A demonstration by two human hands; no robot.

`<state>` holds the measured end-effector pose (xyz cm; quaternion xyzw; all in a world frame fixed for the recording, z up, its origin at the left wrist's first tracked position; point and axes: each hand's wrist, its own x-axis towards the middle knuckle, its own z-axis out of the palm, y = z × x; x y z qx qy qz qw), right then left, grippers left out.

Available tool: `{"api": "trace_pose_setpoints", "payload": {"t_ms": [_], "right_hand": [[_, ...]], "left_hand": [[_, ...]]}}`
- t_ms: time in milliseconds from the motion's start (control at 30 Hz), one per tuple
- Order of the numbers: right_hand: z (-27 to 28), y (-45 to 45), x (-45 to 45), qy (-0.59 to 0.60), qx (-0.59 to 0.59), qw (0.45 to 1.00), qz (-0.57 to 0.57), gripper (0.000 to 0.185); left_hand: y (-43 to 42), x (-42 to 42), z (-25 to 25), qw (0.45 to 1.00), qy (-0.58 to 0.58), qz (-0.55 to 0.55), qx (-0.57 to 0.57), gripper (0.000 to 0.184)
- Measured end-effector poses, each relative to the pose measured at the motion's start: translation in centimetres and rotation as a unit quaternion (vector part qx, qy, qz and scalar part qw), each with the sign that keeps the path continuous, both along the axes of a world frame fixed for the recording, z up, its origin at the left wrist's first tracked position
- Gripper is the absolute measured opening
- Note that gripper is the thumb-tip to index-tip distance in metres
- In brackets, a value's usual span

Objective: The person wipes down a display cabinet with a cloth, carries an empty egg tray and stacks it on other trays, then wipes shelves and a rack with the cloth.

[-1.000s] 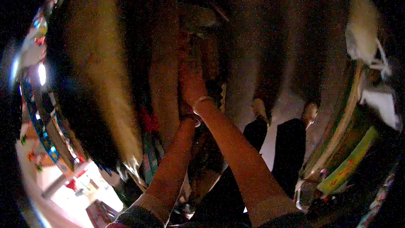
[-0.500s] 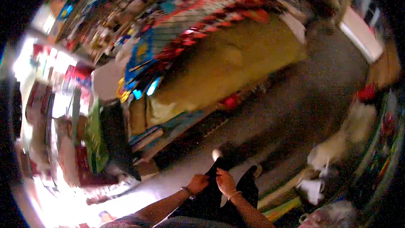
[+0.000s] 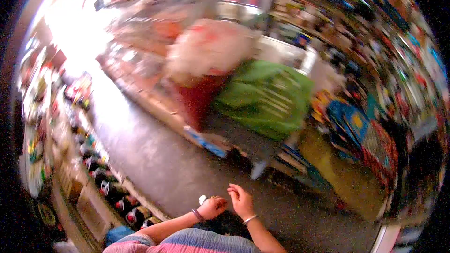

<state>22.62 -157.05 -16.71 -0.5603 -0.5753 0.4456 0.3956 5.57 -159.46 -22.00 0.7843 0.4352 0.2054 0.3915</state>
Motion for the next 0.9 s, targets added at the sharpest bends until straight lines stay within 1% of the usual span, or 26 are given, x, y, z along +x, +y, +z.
{"api": "trace_pose_setpoints", "payload": {"t_ms": [33, 67, 133, 167, 200, 267, 300, 333, 367, 467, 500, 533, 600, 633, 733, 767, 800, 833, 867, 900], "right_hand": [[1.1, 2.8, -5.7, 0.017, 0.0, 0.999, 0.051, 0.025], [1.3, 4.4, -10.0, 0.018, 0.009, 0.993, 0.116, 0.025], [2.0, 7.4, -16.7, 0.03, 0.03, 0.973, 0.227, 0.026], [3.5, 8.4, -19.5, 0.056, -0.004, 0.963, 0.263, 0.025], [3.8, 9.6, -22.0, 0.06, 0.003, 0.953, 0.296, 0.024], [3.6, 11.8, -24.7, 0.073, 0.013, 0.93, 0.361, 0.023], [3.3, 12.4, -26.8, 0.095, -0.009, 0.921, 0.376, 0.022], [3.3, 13.2, -29.2, 0.092, -0.014, 0.914, 0.396, 0.022], [3.5, 14.1, -31.3, 0.089, -0.016, 0.906, 0.413, 0.022], [3.3, 17.4, -36.6, 0.087, -0.031, 0.892, 0.443, 0.021], [3.0, 18.9, -38.0, 0.088, -0.026, 0.893, 0.441, 0.021], [2.9, 20.7, -39.2, 0.089, -0.024, 0.893, 0.44, 0.02], [3.4, 25.0, -42.3, 0.041, -0.012, 0.891, 0.451, 0.02], [3.0, 27.2, -44.0, 0.059, -0.033, 0.894, 0.444, 0.021], [3.5, 34.5, -50.6, 0.065, -0.041, 0.898, 0.433, 0.02], [3.2, 36.7, -53.4, 0.078, -0.034, 0.9, 0.428, 0.02], [3.6, 38.7, -56.3, 0.089, 0.006, 0.906, 0.413, 0.02], [4.9, 40.4, -59.2, 0.099, 0.009, 0.903, 0.418, 0.02], [6.2, 41.8, -62.2, 0.104, 0.011, 0.899, 0.425, 0.02], [7.3, 43.0, -65.1, 0.109, 0.01, 0.887, 0.448, 0.02]], "left_hand": [[1.4, -4.5, 1.1, 0.996, -0.032, 0.08, 0.023, 0.019], [2.0, -8.2, 1.3, 0.985, -0.076, 0.155, 0.012, 0.015], [3.2, -13.9, 5.4, 0.962, -0.089, 0.258, -0.001, 0.014], [3.4, -16.2, 7.0, 0.945, -0.095, 0.312, 0.006, 0.014], [3.4, -18.3, 8.7, 0.925, -0.091, 0.369, 0.007, 0.014], [3.0, -20.2, 8.8, 0.876, -0.104, 0.471, -0.015, 0.016], [2.5, -22.0, 8.2, 0.863, -0.097, 0.495, -0.018, 0.017], [2.3, -24.3, 7.5, 0.851, -0.092, 0.517, -0.021, 0.018], [2.4, -26.4, 7.0, 0.84, -0.086, 0.536, -0.022, 0.019], [3.9, -31.8, 5.6, 0.847, -0.058, 0.529, -0.01, 0.02], [5.4, -33.2, 6.3, 0.841, -0.061, 0.538, -0.001, 0.02], [7.3, -34.9, 7.0, 0.842, -0.057, 0.537, -0.015, 0.02], [10.6, -38.6, 9.0, 0.84, -0.043, 0.538, -0.048, 0.02], [12.0, -40.6, 8.3, 0.855, -0.027, 0.518, 0.007, 0.02], [17.5, -47.6, 10.7, 0.856, 0.033, 0.516, 0.024, 0.021], [18.5, -49.7, 11.7, 0.849, 0.007, 0.528, 0.014, 0.021], [20.2, -52.1, 12.9, 0.841, -0.021, 0.54, 0.01, 0.021], [21.7, -54.1, 13.6, 0.832, -0.055, 0.552, 0.006, 0.022], [22.7, -56.4, 14.0, 0.829, -0.011, 0.559, -0.013, 0.022], [23.5, -58.4, 14.6, 0.817, -0.004, 0.577, -0.001, 0.022]]}}
